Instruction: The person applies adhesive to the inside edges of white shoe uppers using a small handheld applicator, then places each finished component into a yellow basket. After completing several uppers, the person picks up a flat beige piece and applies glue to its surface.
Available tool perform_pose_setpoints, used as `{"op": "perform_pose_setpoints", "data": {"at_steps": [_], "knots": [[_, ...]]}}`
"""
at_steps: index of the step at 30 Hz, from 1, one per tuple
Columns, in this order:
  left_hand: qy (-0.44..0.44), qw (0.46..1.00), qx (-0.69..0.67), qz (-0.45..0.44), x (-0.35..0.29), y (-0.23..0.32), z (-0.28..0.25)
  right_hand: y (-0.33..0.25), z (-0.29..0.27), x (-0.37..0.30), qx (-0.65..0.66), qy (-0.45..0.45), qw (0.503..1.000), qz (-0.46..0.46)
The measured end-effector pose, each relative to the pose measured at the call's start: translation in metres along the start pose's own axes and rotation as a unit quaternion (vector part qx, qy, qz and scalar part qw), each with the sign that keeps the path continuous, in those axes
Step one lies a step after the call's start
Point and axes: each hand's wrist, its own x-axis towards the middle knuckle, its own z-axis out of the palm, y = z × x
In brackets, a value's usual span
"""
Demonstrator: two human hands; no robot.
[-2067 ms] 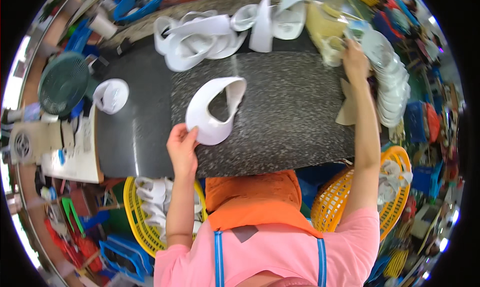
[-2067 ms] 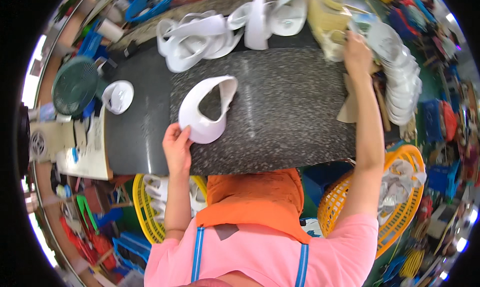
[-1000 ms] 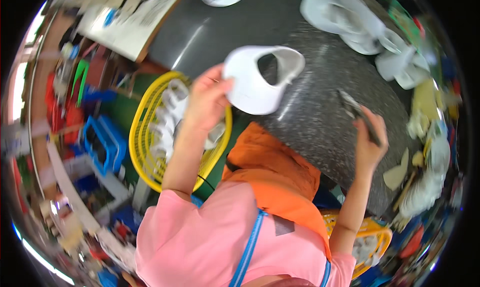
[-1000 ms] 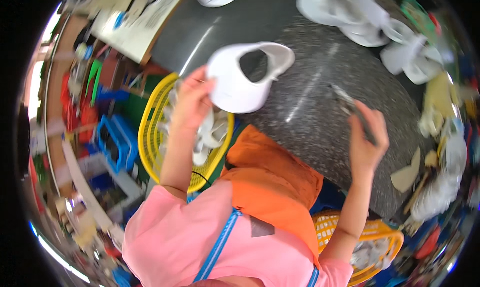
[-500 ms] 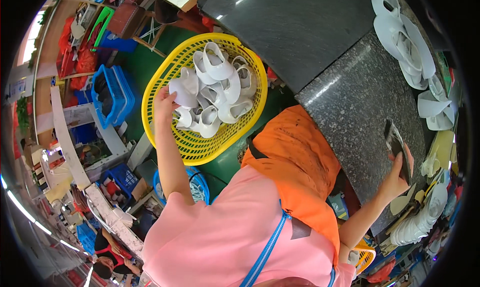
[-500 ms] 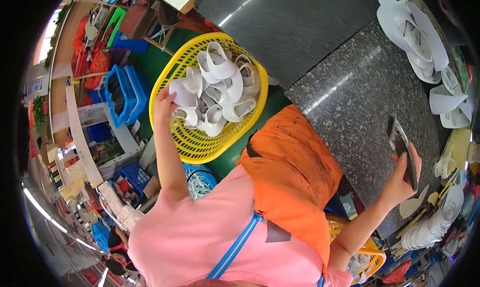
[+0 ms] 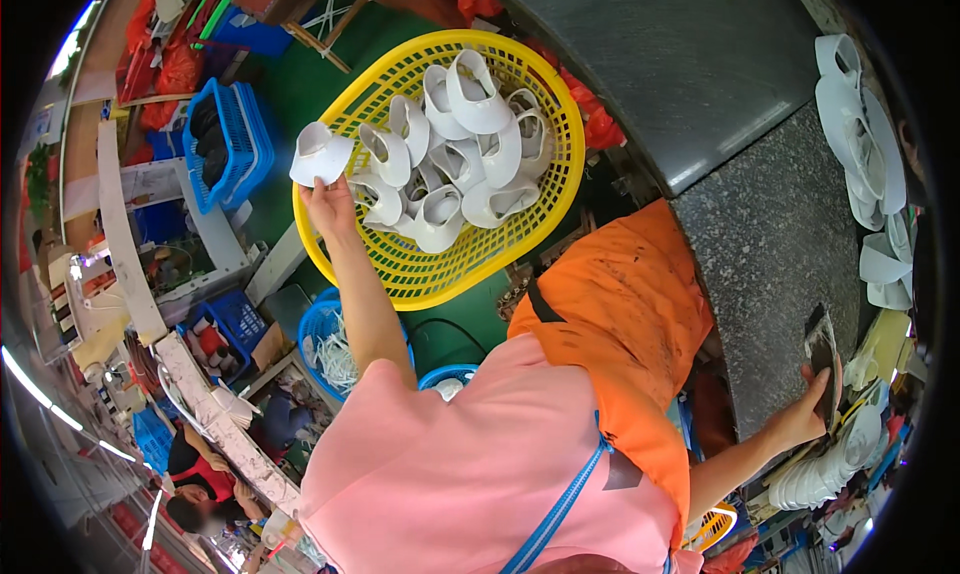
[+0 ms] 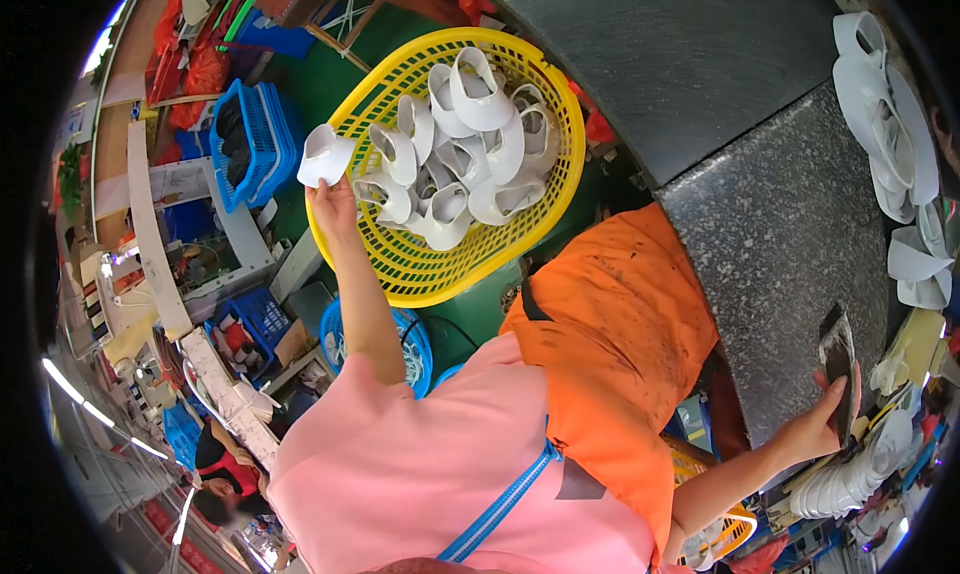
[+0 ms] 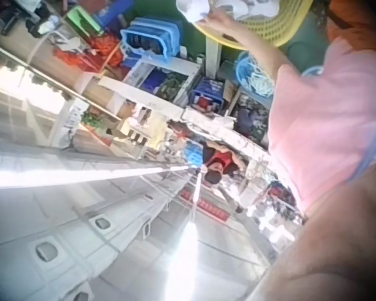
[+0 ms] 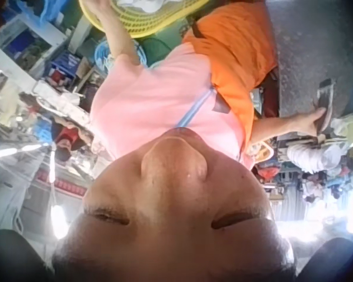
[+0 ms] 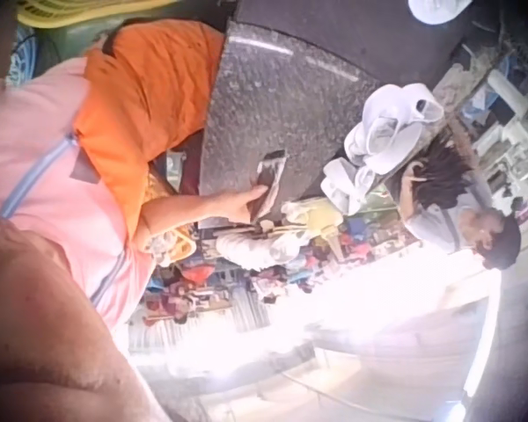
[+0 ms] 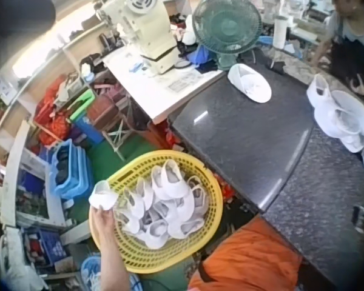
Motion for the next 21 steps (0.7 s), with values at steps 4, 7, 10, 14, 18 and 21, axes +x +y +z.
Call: {"op": "perform_pose_setpoints", "data": {"at_steps": [4, 7, 10, 14, 18, 21], "knots": [[-0.037, 0.993, -0.111, 0.008, 0.013, -0.043, -0.075, -0.002, 0.002, -0.007, 0.000, 0.005, 1.000, -0.023], [0.160, 0.979, -0.115, -0.059, 0.026, -0.092, -0.138, -0.003, 0.000, -0.012, -0.037, -0.003, 0.999, -0.023], [0.320, 0.924, -0.137, -0.160, 0.035, -0.121, -0.188, -0.004, -0.005, -0.014, -0.051, -0.009, 0.999, -0.012], [0.431, 0.864, -0.122, -0.231, 0.030, -0.131, -0.199, -0.002, -0.014, -0.014, -0.043, 0.006, 0.999, -0.015], [0.250, 0.792, 0.501, -0.245, 0.013, -0.105, -0.173, 0.005, -0.020, -0.011, -0.069, 0.020, 0.997, -0.003], [0.012, 0.457, 0.871, -0.177, 0.010, -0.089, -0.139, 0.012, -0.020, -0.010, -0.087, 0.017, 0.996, 0.001]]}}
